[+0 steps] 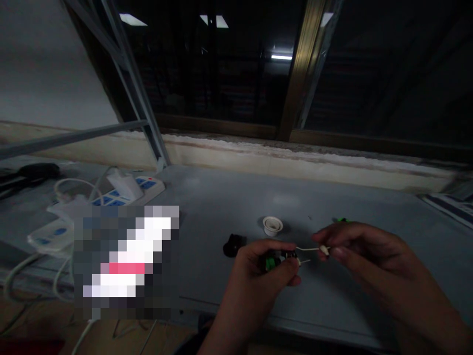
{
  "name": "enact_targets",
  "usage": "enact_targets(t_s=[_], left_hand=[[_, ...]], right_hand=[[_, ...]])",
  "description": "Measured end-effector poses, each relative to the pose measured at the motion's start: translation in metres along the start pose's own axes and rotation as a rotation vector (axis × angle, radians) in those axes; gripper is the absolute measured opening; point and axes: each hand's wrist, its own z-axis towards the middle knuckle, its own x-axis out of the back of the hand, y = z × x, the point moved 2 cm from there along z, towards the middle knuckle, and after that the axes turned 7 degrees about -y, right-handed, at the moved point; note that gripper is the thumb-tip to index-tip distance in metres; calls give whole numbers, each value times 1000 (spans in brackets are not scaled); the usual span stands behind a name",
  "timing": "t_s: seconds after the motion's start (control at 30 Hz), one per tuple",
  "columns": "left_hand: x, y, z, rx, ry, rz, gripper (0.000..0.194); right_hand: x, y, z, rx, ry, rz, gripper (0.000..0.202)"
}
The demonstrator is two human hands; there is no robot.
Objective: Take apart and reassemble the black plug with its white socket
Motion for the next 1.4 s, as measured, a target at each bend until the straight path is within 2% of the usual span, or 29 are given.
enact_targets(t_s=[0.1,0.3,0.63,0.9,1.2,1.4], left_hand=[[1,-3,-1,-15,-20,-14,22],[4,-15,-4,-48,-62,18,22],[2,-8,-5,-87,-106,8,17],[1,-8,-2,-59,-71,-102,18],[-1,-4,-2,-27,-9,-49,18],[-5,6,-5,8,26,-24,14]], right_hand=[[-5,10,-2,-24,-50,-13,5],[-17,17,-3,-188,-156,-1,13],[-20,20,-3,-245,-129,-64,19],[-25,20,-3,-244,-102,24,22],[-22,24,-5,-270,-93,23,17],[-25,23,-5,-310,-93,18,15]])
